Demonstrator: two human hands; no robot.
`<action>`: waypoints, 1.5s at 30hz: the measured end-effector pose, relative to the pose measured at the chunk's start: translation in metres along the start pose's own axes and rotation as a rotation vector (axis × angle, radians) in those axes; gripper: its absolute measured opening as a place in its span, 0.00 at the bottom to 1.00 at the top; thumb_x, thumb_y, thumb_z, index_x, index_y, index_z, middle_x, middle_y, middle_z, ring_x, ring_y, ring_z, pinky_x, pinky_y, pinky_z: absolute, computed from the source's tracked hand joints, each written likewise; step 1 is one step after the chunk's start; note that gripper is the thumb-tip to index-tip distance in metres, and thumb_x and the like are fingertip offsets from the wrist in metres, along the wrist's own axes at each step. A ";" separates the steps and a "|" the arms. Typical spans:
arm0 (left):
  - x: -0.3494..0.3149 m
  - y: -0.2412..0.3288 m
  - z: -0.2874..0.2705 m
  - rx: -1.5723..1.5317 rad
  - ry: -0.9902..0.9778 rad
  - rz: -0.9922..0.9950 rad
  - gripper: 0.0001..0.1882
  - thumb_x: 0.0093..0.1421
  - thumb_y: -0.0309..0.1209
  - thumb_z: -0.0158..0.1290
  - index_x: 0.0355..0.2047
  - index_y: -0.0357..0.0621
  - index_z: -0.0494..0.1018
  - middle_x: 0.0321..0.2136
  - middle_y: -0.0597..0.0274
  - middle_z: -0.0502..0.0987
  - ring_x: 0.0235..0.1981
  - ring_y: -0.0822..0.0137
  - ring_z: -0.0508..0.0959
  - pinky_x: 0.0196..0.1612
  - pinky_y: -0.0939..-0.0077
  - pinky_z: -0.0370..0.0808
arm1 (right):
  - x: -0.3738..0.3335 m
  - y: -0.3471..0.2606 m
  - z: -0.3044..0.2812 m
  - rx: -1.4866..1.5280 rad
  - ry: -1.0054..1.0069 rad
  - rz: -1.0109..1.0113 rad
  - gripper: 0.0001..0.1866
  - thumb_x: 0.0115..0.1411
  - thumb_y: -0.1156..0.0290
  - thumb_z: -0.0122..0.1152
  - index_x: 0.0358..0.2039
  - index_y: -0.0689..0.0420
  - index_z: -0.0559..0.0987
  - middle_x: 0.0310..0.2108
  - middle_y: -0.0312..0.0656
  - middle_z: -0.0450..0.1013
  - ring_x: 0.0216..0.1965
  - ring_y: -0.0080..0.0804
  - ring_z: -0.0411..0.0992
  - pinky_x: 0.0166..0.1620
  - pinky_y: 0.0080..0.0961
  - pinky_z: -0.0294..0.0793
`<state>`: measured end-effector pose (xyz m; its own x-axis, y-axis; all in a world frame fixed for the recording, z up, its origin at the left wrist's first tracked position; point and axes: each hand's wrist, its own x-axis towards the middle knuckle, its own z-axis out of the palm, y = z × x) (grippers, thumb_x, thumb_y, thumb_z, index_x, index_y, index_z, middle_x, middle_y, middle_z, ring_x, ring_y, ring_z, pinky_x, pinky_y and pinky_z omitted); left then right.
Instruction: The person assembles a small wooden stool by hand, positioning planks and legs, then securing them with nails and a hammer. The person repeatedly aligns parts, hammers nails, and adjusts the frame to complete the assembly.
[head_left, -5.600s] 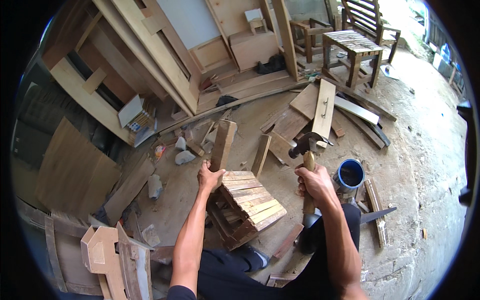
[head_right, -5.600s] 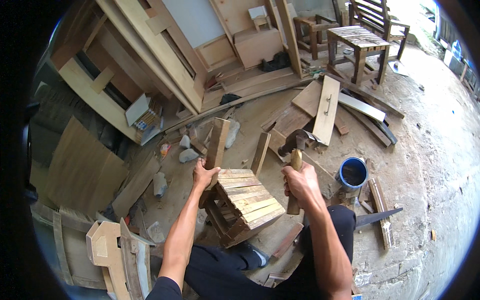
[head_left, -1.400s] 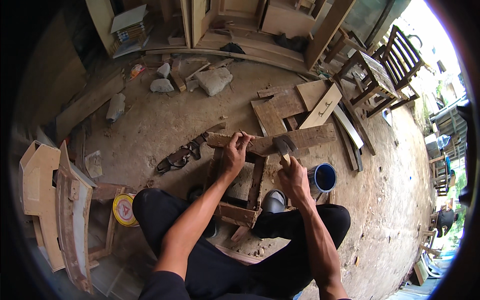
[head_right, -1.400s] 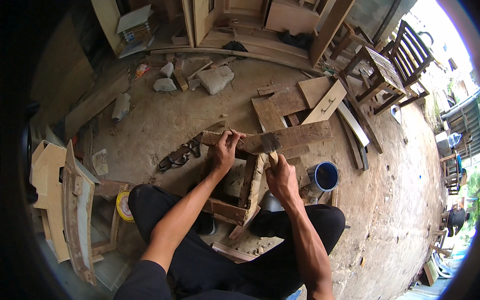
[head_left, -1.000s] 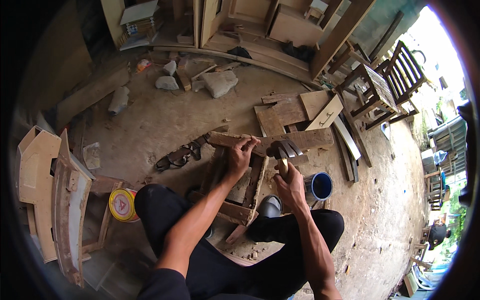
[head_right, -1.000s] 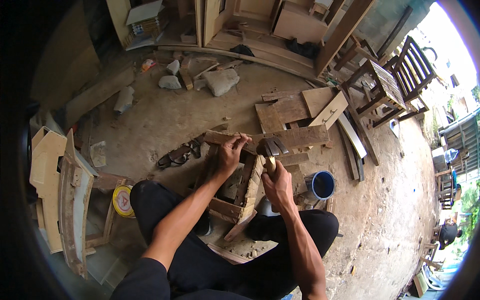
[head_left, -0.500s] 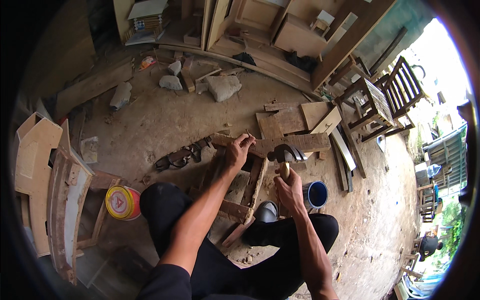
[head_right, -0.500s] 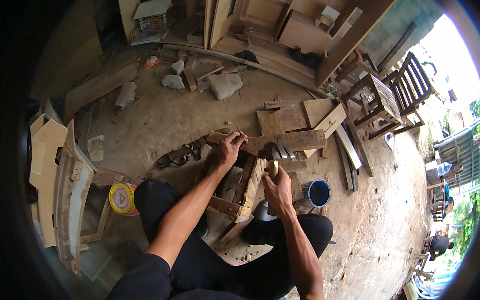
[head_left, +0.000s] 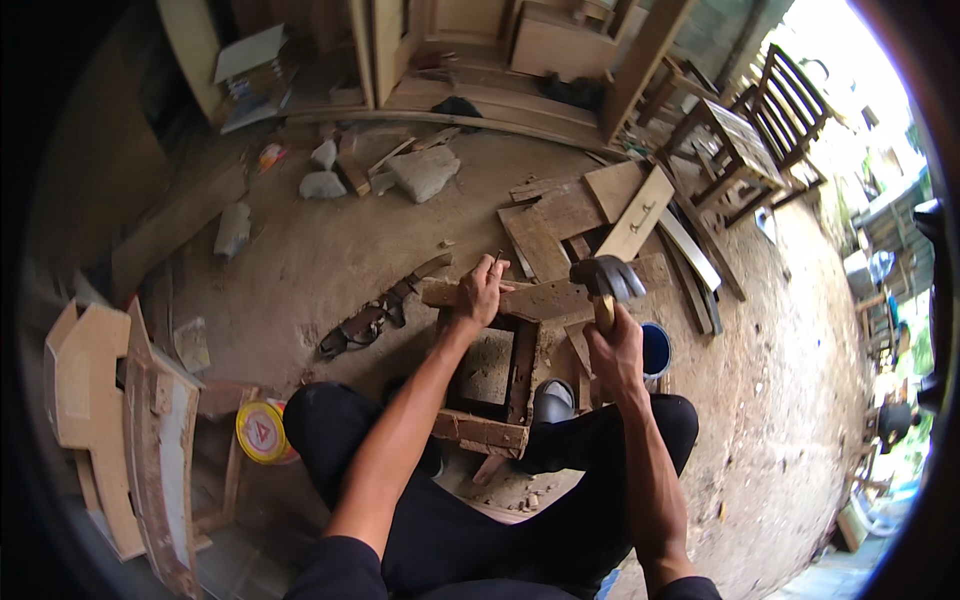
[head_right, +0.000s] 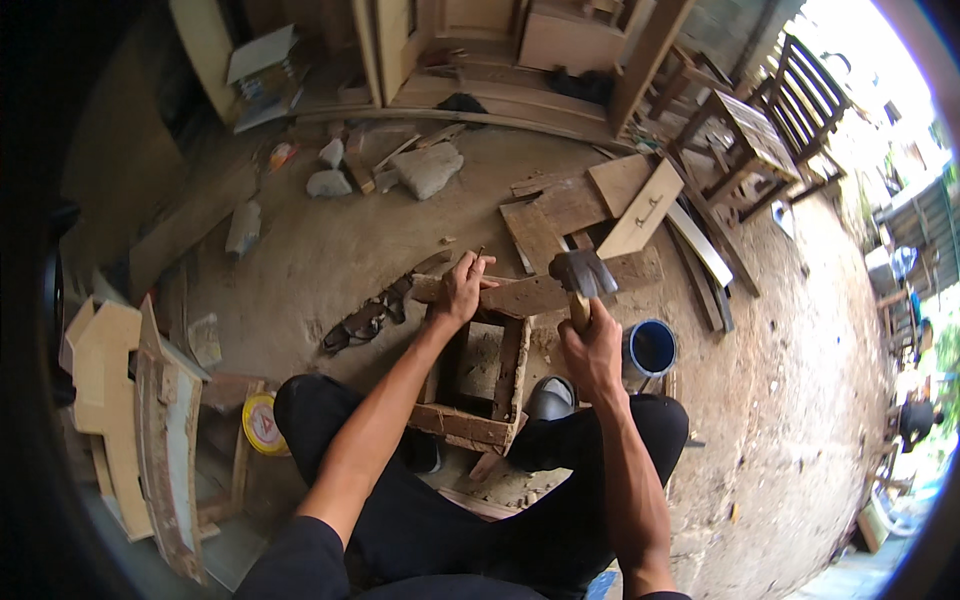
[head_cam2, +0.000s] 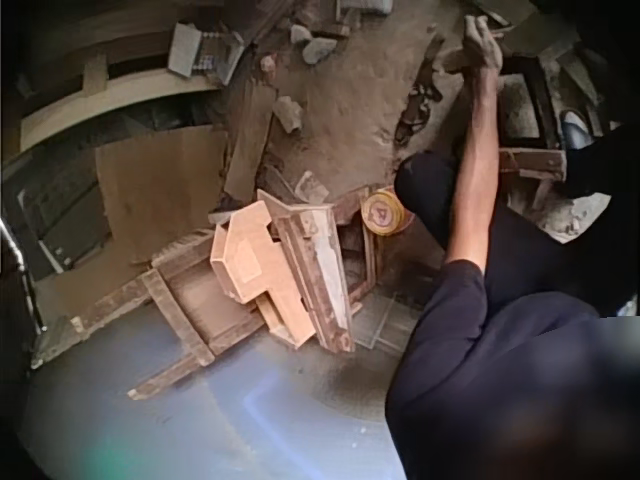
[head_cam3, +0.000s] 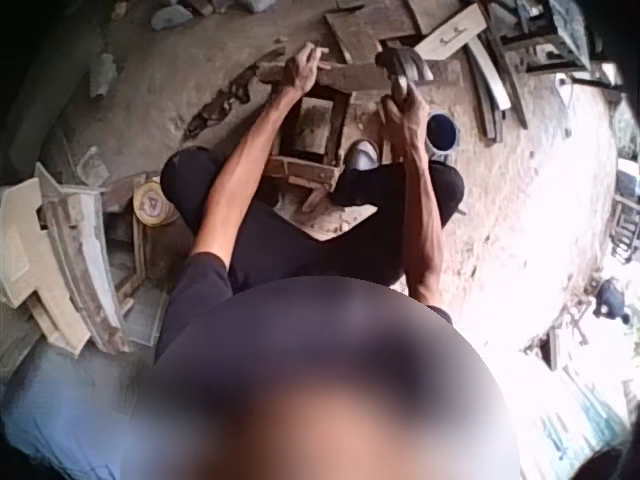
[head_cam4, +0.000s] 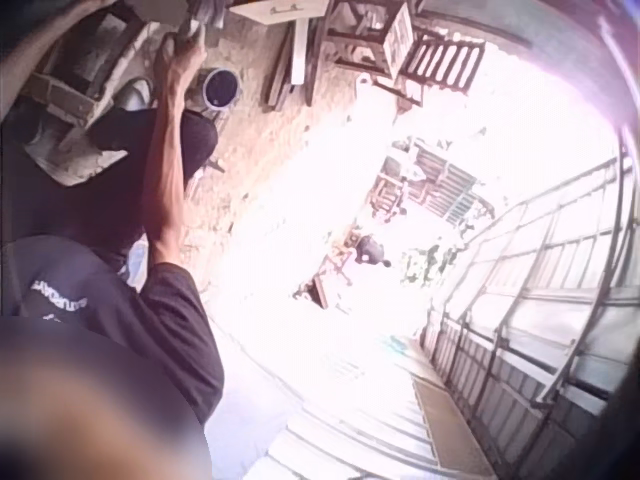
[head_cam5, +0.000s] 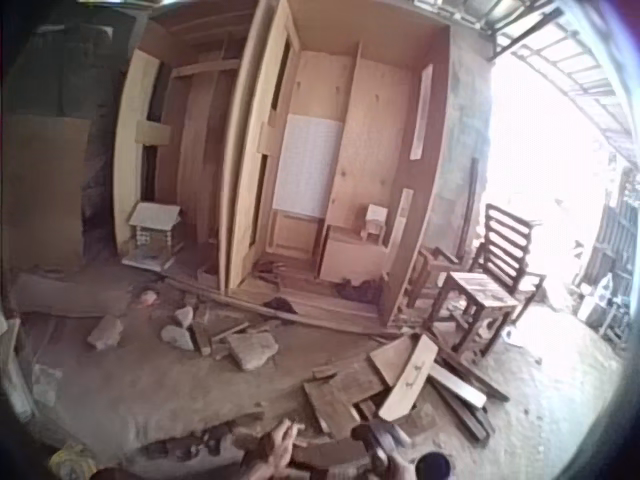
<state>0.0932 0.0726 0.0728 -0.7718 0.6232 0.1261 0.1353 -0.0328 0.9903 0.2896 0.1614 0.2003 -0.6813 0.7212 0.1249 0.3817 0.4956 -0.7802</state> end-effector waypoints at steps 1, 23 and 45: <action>0.005 -0.004 0.000 0.229 -0.074 0.018 0.16 0.68 0.37 0.38 0.37 0.39 0.71 0.35 0.52 0.78 0.37 0.54 0.80 0.37 0.65 0.74 | 0.002 0.002 -0.003 0.134 0.014 0.002 0.13 0.53 0.76 0.51 0.41 0.64 0.73 0.16 0.32 0.64 0.14 0.18 0.61 0.17 0.21 0.60; -0.047 0.005 -0.075 0.843 0.549 0.281 0.16 0.66 0.34 0.38 0.29 0.36 0.69 0.27 0.41 0.72 0.32 0.39 0.72 0.37 0.51 0.67 | 0.015 -0.007 -0.076 0.750 0.348 0.332 0.08 0.60 0.70 0.52 0.36 0.62 0.70 0.16 0.31 0.61 0.12 0.19 0.60 0.14 0.20 0.63; 0.010 -0.039 -0.068 0.895 0.379 0.036 0.20 0.67 0.41 0.38 0.34 0.32 0.67 0.32 0.36 0.73 0.40 0.40 0.73 0.43 0.49 0.67 | 0.006 -0.033 -0.079 0.591 0.231 0.379 0.10 0.56 0.75 0.50 0.39 0.62 0.71 0.17 0.32 0.62 0.12 0.19 0.61 0.15 0.19 0.62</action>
<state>0.0384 0.0266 0.0394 -0.8856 0.3353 0.3214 0.4643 0.6570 0.5940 0.3225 0.1877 0.2755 -0.3959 0.9069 -0.1440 0.1204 -0.1041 -0.9872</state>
